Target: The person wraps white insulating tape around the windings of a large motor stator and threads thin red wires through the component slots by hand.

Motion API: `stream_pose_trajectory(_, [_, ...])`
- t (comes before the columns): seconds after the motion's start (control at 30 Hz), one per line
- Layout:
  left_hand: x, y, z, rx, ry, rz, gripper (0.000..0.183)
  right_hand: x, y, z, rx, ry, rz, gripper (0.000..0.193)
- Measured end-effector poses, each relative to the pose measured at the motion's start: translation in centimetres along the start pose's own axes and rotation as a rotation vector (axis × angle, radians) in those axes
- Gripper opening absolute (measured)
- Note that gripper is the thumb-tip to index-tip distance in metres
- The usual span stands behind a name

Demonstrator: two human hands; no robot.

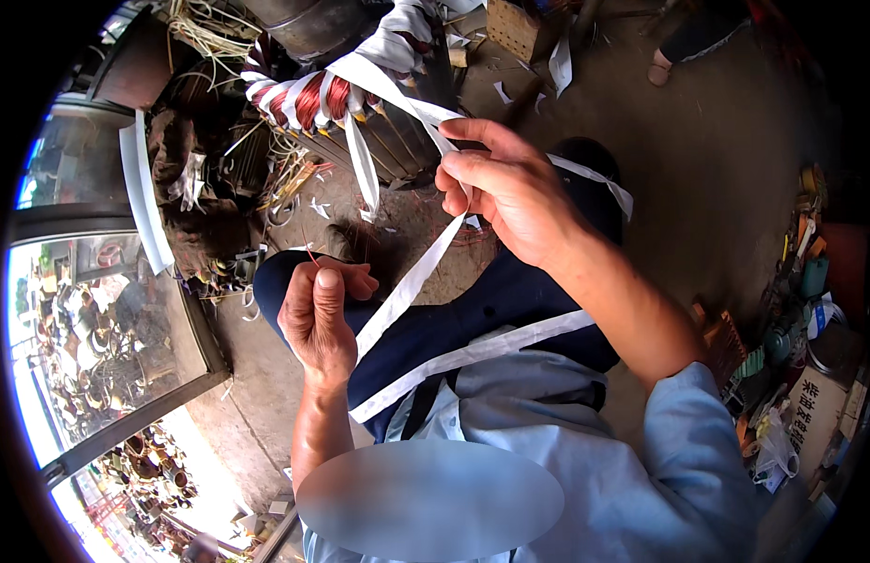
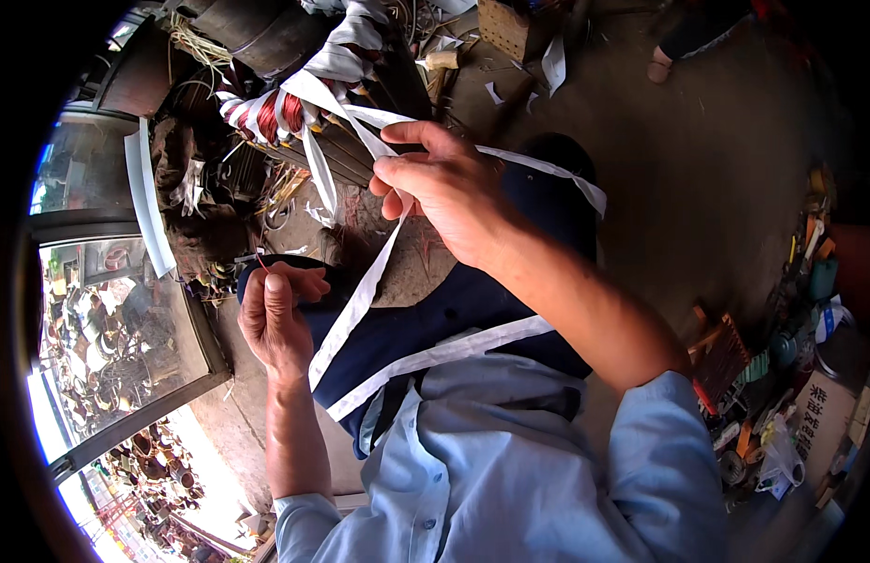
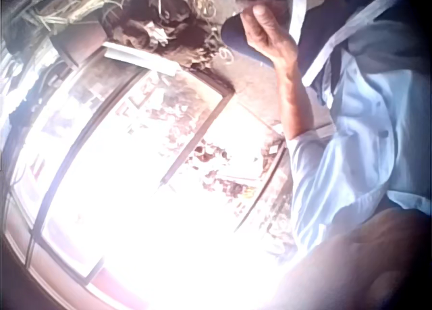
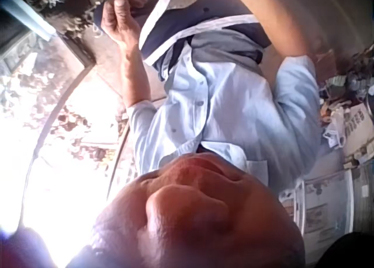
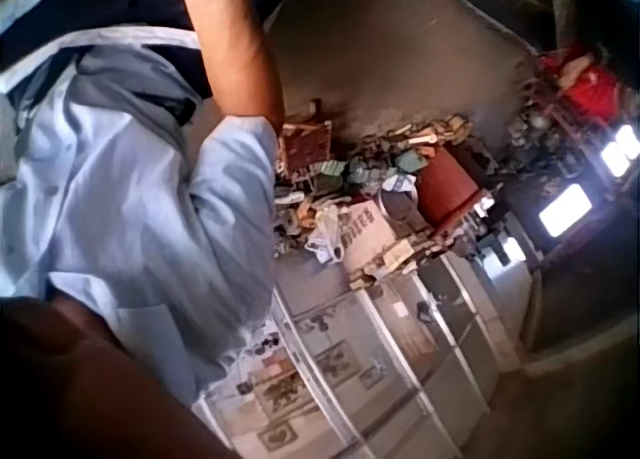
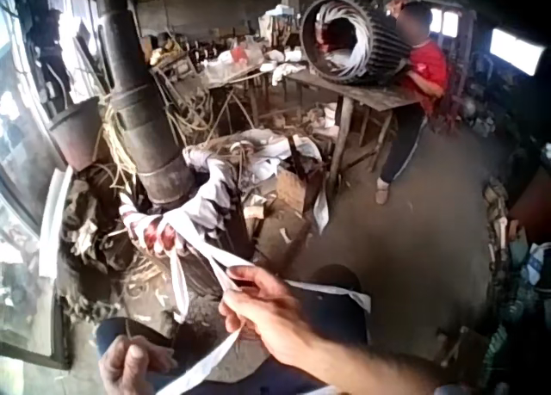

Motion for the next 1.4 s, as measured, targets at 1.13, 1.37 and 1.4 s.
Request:
stream_pose_trajectory(1.13, [4.7, -0.2, -2.4, 0.328, 0.261, -0.013, 0.036, 2.5, 4.0, 1.4, -0.322, 0.009, 0.409, 0.039])
stream_pose_trajectory(1.37, [10.9, -1.0, -0.1, 0.681, -0.257, -0.449, 0.028, 5.5, 7.1, -1.0, -0.738, -0.018, 0.783, 0.032])
stream_pose_trajectory(1.4, [11.6, -1.0, -0.1, 0.734, -0.309, -0.506, 0.028, 5.7, 7.5, -2.1, -0.841, 0.006, 0.854, 0.030])
Point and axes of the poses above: each hand's wrist, its own x-axis towards the middle knuckle, its own z-axis out of the back of the hand, y = z × x, the point moved 5 cm from there along x, towards the middle knuckle, and after that the axes turned 10 degrees about x, right-handed, at the moved point
